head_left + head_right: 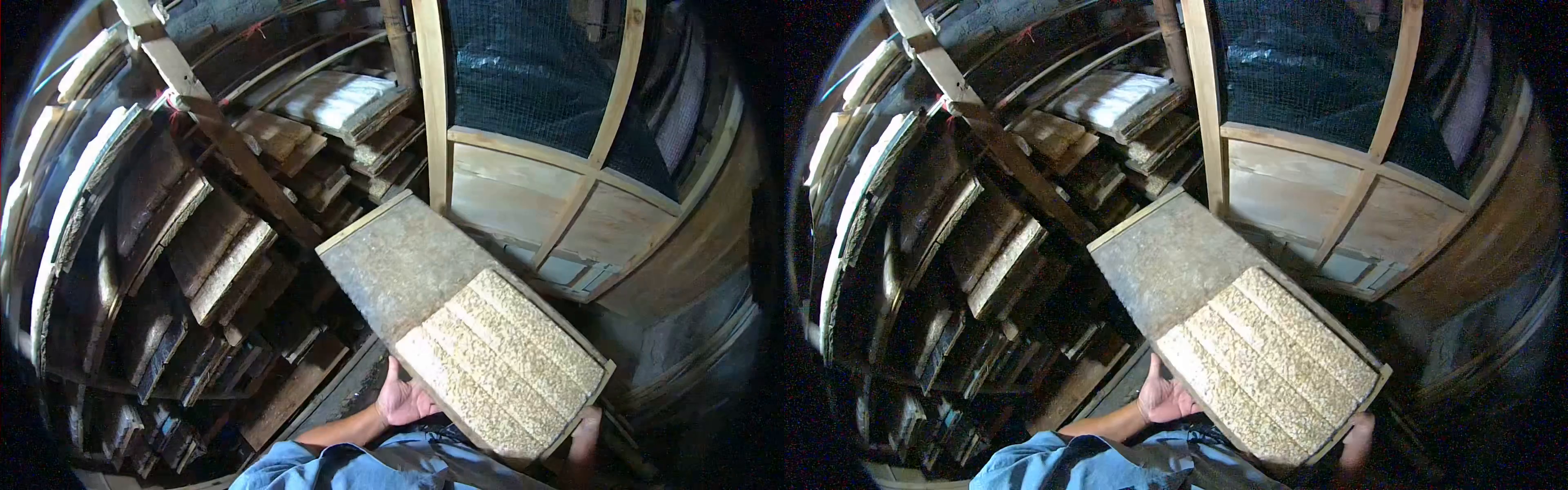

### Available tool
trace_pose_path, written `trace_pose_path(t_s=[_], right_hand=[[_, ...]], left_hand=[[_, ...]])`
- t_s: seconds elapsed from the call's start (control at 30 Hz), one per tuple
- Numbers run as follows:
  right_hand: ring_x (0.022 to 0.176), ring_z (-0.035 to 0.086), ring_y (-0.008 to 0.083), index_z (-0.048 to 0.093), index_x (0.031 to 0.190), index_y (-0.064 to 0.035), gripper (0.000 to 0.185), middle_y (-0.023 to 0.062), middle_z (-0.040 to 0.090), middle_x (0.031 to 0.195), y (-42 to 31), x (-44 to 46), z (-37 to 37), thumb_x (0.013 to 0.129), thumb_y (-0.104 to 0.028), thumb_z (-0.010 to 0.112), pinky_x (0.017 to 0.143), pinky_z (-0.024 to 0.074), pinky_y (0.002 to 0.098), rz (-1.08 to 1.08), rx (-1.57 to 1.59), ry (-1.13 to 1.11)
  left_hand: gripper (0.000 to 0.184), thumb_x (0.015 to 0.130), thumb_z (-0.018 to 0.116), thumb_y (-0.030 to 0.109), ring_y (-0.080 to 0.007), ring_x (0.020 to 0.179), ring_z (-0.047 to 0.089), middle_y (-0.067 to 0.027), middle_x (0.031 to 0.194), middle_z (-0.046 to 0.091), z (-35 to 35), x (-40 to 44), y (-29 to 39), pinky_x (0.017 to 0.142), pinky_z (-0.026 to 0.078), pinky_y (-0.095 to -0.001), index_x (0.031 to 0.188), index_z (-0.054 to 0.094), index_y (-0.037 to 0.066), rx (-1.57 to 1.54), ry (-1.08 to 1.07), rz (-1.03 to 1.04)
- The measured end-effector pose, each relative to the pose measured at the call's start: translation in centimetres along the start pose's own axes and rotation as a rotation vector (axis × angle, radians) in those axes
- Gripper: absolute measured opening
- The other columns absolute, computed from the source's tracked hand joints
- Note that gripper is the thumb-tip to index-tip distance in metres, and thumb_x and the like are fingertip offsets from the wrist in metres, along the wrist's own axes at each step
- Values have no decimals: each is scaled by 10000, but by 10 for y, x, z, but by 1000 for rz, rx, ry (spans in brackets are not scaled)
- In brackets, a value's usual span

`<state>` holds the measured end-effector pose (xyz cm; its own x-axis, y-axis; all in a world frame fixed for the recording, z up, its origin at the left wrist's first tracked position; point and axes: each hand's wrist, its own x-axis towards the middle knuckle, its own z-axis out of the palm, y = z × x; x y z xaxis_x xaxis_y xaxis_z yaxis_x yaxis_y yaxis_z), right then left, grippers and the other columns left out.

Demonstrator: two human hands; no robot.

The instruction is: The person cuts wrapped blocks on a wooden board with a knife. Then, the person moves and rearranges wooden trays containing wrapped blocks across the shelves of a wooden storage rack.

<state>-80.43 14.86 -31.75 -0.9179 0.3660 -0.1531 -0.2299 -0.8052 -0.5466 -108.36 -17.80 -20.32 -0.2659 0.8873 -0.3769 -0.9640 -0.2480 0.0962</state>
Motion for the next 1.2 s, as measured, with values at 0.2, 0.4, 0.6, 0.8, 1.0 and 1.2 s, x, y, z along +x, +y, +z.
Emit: trace_pose_path(t_s=[0.2, 0.4, 0.6, 0.8, 1.0, 1.2], right_hand=[[1047, 612, 322, 516, 1232, 44, 570, 194, 610, 1168, 40, -15, 4, 749, -221, 664, 919, 491, 455, -126, 14, 19], [1051, 610, 321, 515, 1233, 42, 567, 195, 608, 1170, 93, -22, -4, 759, -233, 658, 923, 489, 453, -264, 35, 24], [1054, 609, 320, 515, 1234, 40, 564, 196, 606, 1172, 109, -6, -17, 768, -246, 651, 927, 486, 452, -412, 32, -2], [1057, 607, 319, 514, 1236, 37, 562, 196, 604, 1175, 95, 4, -26, 777, -259, 645, 932, 484, 450, -600, 9, -22], [1060, 605, 317, 513, 1237, 35, 560, 197, 603, 1177, 17, 14, 0, 786, -271, 639, 936, 482, 448, -732, -70, -32], [1064, 603, 316, 513, 1239, 33, 558, 198, 601, 1179, -40, 47, 39, 795, -284, 633, 940, 479, 447, -819, -117, -105]], left_hand=[[1228, 606, 241, 938, -285, 1350, 336, -132, 1494, 301, -2, 3, 22, 1103, 283, -434, 1472, 220, 68, 151, -156, -37], [1136, 672, 454, 851, -300, 1344, 340, -139, 1488, 301, 0, 1, 40, 1097, 288, -465, 1464, 213, 74, 444, -316, 0], [774, 773, 692, 439, -276, 1239, 454, -94, 1329, 490, -13, -3, 52, 1055, 333, -439, 1386, 369, 95, 722, -356, 128], [514, 760, 660, 66, -105, 809, 467, 22, 863, 495, 8, 2, 63, 824, 370, -283, 1225, 439, 73, 1049, -480, 204], [651, 764, 658, 34, -234, 1155, 525, -105, 1230, 565, 94, 1, 47, 991, 383, -375, 1351, 376, 37, 1089, -463, 347], [525, 799, 665, 91, -188, 1077, 565, -80, 1170, 597, 149, 15, 56, 959, 409, -345, 1279, 458, 33, 1130, -622, 485]])
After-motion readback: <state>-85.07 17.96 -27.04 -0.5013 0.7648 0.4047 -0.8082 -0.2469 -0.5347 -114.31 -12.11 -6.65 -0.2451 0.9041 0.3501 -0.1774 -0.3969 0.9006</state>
